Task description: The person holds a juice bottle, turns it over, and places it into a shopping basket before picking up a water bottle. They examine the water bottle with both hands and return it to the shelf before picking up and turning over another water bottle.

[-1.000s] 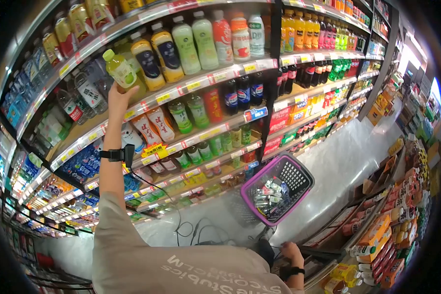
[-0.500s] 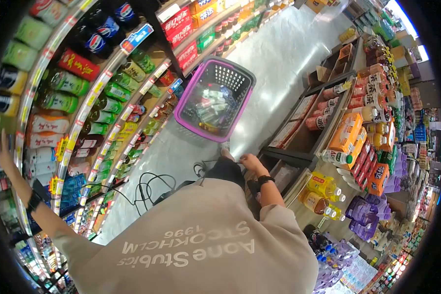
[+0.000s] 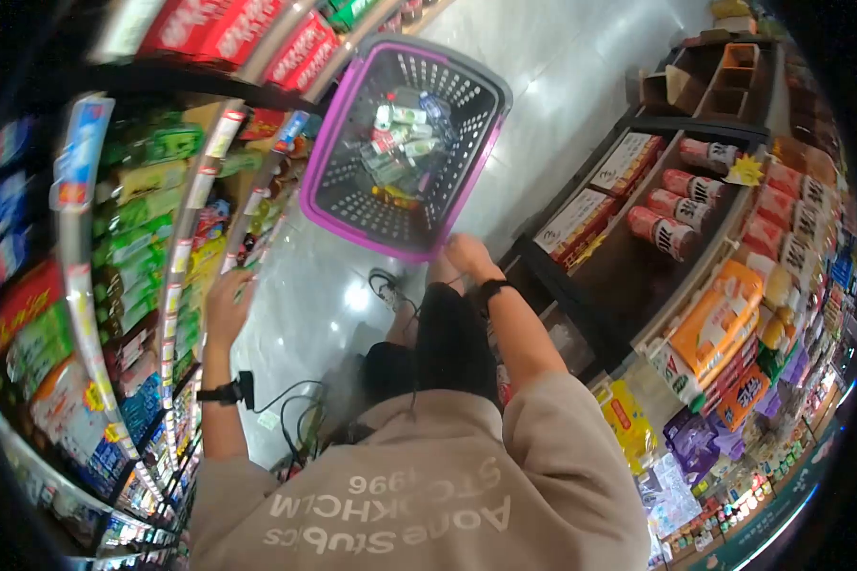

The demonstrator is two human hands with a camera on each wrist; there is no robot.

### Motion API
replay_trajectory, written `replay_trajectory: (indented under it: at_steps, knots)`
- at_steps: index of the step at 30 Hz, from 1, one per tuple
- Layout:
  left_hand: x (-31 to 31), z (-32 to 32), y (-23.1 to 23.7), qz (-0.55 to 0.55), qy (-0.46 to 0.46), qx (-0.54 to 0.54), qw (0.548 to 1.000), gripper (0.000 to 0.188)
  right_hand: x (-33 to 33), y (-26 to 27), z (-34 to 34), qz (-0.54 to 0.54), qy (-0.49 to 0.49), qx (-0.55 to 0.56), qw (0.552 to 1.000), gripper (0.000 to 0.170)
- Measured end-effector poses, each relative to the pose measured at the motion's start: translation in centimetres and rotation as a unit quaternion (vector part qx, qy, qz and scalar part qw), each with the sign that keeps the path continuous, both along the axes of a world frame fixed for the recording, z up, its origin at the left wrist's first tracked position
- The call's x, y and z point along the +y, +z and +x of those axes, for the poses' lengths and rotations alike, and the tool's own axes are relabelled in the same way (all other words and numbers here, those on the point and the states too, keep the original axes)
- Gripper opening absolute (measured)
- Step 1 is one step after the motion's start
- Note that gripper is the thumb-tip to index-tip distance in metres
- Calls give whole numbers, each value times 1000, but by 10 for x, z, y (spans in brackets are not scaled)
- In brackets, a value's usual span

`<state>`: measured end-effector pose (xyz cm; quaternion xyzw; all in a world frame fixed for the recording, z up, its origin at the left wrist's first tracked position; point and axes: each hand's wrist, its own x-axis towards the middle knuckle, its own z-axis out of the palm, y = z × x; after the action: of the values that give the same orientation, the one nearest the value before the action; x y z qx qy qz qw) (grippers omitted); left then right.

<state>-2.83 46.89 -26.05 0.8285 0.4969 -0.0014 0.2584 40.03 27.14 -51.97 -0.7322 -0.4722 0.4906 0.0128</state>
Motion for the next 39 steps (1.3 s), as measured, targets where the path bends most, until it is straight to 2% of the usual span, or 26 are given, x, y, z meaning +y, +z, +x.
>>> replay_trajectory:
  at_steps: [2,3,5,7,10,12,13,14,16,17,18,20,21,24,25,26,28,29,30,32,33,36,38,39]
  knots:
    - [-1,51,-64,-114,-35,-20,993,23,30,-52,4,3,27,32,999,28]
    - [-5,65,-103,-160,-36,-22,986,26,52,-56,1,5,29,30,999,28]
    - [-10,95,-167,-198,-103,5,975,40,101,-69,3,-5,58,16,998,27]
    - [-15,125,-218,-207,-173,64,961,56,138,-100,12,-13,143,-24,989,26]
    - [-17,157,-281,-167,-330,161,915,67,177,-173,22,45,306,-95,946,23]
    - [-27,159,-328,-174,-380,199,886,69,193,-220,25,118,356,-138,916,23]
    - [-33,159,-348,-173,-407,216,871,70,205,-233,25,102,378,-158,906,24]
    - [-36,159,-359,-190,-396,208,874,71,209,-249,23,84,400,-178,895,26]
    - [-34,159,-366,-223,-368,194,882,73,203,-319,30,96,396,-195,892,25]
    - [-34,155,-365,-187,-363,165,898,67,206,-348,21,-33,467,-216,857,46]
    - [-37,152,-366,-194,-360,155,899,64,238,-264,8,-114,435,-190,873,34]
    - [-38,148,-373,-196,-357,137,903,59,206,-369,34,57,497,-153,852,31]
    - [-39,146,-375,-202,-348,132,906,54,204,-323,39,188,562,-224,774,33]
    - [-42,144,-378,-193,-345,126,910,55,205,-401,35,-80,439,-222,867,44]
    - [-40,144,-377,-198,-344,121,910,54,206,-387,26,-67,498,-282,817,59]
    - [-41,142,-376,-198,-344,118,910,54,192,-380,30,170,522,-340,764,26]
    - [-42,140,-378,-190,-343,116,913,52,201,-381,8,39,506,-355,785,28]
    - [-41,139,-376,-170,-350,111,915,51,202,-377,4,41,498,-368,784,29]
    - [-42,138,-378,-169,-344,108,917,50,189,-393,11,130,514,-385,756,30]
    - [-46,137,-380,-171,-333,99,922,50,192,-402,6,35,462,-334,821,32]
    - [-44,138,-376,-175,-331,99,922,51,191,-396,2,61,445,-325,832,30]
    - [-43,141,-369,-199,-314,108,922,48,194,-362,-13,-10,505,-359,785,31]
    - [-51,139,-369,-195,-296,105,929,45,190,-359,-19,-19,466,-368,804,34]
    - [-51,137,-371,-188,-286,107,934,44,175,-369,-15,74,484,-379,785,34]
